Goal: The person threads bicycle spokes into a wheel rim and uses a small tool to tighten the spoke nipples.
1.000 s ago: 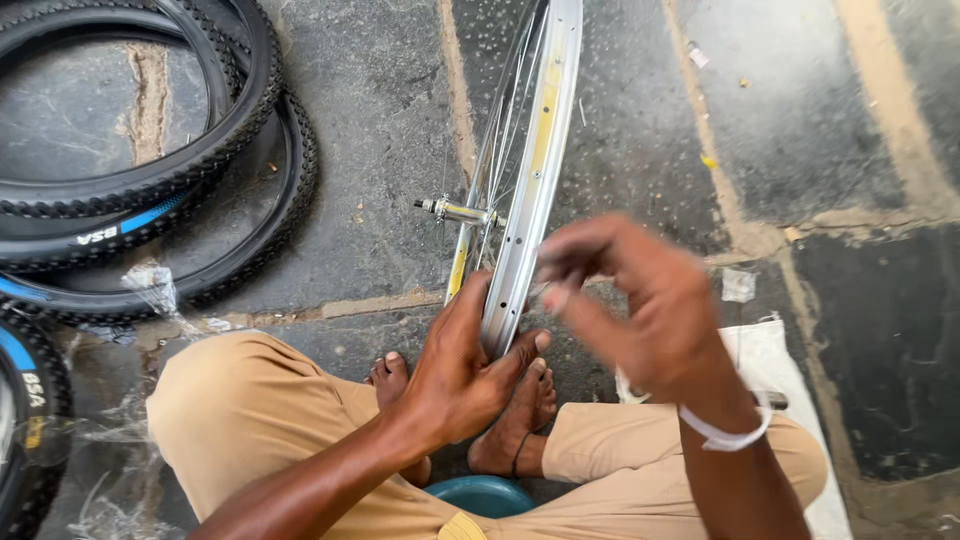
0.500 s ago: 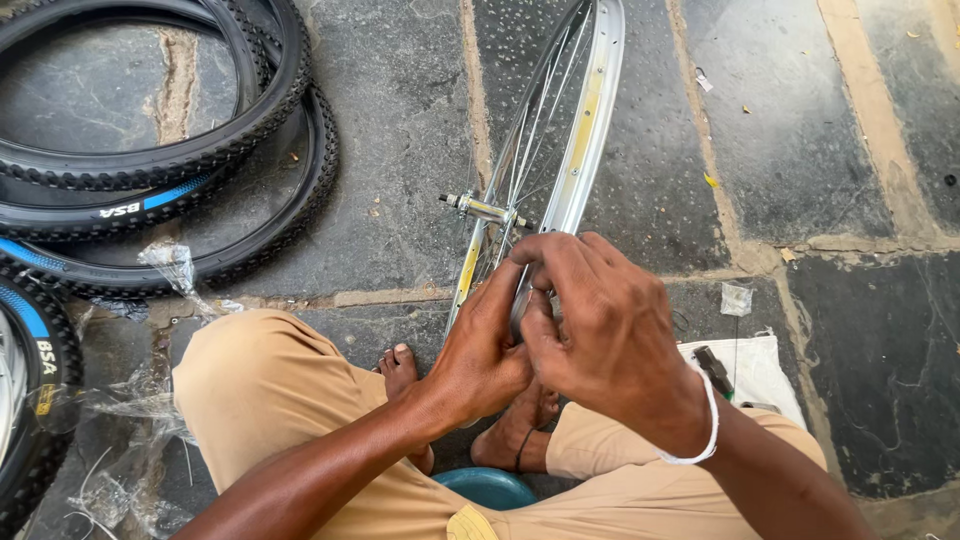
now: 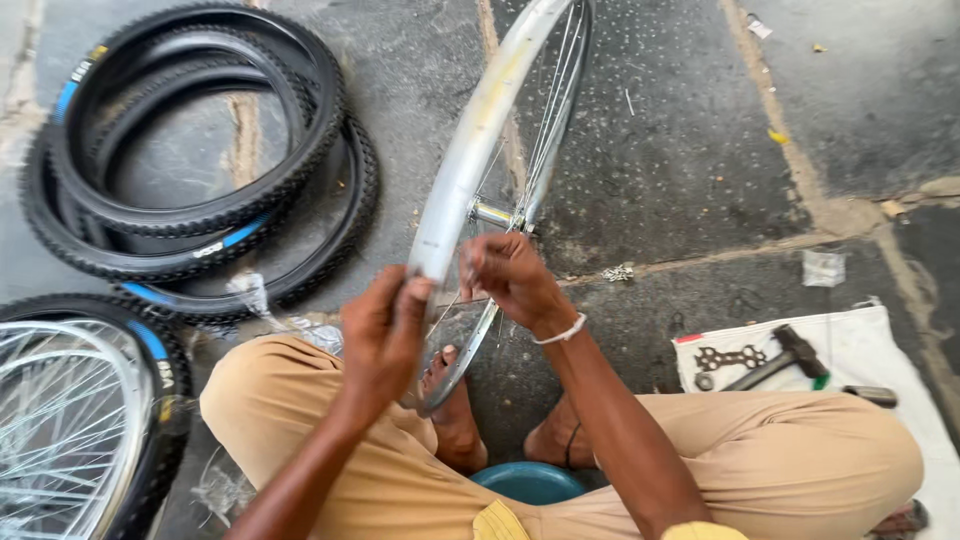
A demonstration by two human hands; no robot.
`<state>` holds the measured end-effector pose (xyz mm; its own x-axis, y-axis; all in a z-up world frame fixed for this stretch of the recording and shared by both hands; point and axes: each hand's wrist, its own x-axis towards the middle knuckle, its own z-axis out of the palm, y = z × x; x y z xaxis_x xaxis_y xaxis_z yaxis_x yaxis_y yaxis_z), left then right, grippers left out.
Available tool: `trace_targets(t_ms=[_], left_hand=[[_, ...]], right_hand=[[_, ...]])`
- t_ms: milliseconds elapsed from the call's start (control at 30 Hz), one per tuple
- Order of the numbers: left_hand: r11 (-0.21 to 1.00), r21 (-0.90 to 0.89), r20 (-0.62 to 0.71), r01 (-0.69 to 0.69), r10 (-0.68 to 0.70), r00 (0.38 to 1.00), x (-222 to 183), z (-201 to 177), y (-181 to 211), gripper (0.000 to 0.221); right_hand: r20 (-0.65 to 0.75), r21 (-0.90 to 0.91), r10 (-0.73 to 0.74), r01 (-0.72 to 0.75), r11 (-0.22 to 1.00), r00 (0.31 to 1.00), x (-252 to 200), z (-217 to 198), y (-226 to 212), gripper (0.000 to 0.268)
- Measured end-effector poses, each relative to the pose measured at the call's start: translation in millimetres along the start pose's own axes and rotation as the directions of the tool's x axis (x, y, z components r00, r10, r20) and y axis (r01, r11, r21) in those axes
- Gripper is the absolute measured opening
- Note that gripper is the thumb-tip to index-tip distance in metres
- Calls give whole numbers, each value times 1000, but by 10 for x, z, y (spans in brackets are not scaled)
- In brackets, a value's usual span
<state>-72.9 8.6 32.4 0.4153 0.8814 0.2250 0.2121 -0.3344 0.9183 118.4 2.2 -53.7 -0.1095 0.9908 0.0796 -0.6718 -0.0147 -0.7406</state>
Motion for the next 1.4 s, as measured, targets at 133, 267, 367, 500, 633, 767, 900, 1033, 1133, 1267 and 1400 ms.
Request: trace_targets(t_ms=[133, 267, 367, 500, 633, 767, 900, 1033, 1133, 1267, 1400], left_hand=[[981, 185, -2, -51, 53, 999, -89, -150, 103, 25], [991, 94, 65, 99, -105, 992, -67, -123, 41, 31], [995, 12, 54, 103, -104, 993, -114, -180, 24, 33], [999, 30, 3, 39, -39, 999, -158, -210, 15, 35], [996, 3, -12, 92, -92, 996, -173, -188, 51, 35], [993, -70, 12, 96, -96, 995, -153, -182, 80, 39], [966, -191, 69, 174, -163, 984, -139, -193, 115, 43], [921, -330, 118, 206, -176, 977, -137, -168, 139, 45], [932, -312, 98, 184, -161, 982, -129, -164, 126, 46], [927, -338, 98, 163, -138, 986, -128, -163, 89, 45], [930, -331, 105, 159, -131, 986, -125, -156, 77, 45]], right_hand=[[114, -54, -238, 246, 968, 965, -157, 52, 139, 38], [-1, -58, -165, 165, 985, 986, -78, 134, 278, 39], [-23, -185, -168, 161, 969, 986, -132, 217, 303, 40], [-65, -185, -193, 178, 967, 979, -140, 285, 341, 38], [-102, -240, -219, 189, 952, 970, -138, 279, 369, 39], [-107, -206, -236, 210, 956, 966, -141, 276, 370, 40], [-107, -194, -243, 220, 956, 964, -141, 244, 337, 42], [-117, -234, -243, 211, 949, 963, -136, 256, 342, 44], [-111, -274, -257, 219, 936, 960, -139, 242, 343, 46], [-116, -292, -264, 221, 930, 957, -143, 251, 352, 45], [-122, -280, -270, 227, 933, 955, -138, 243, 354, 46]])
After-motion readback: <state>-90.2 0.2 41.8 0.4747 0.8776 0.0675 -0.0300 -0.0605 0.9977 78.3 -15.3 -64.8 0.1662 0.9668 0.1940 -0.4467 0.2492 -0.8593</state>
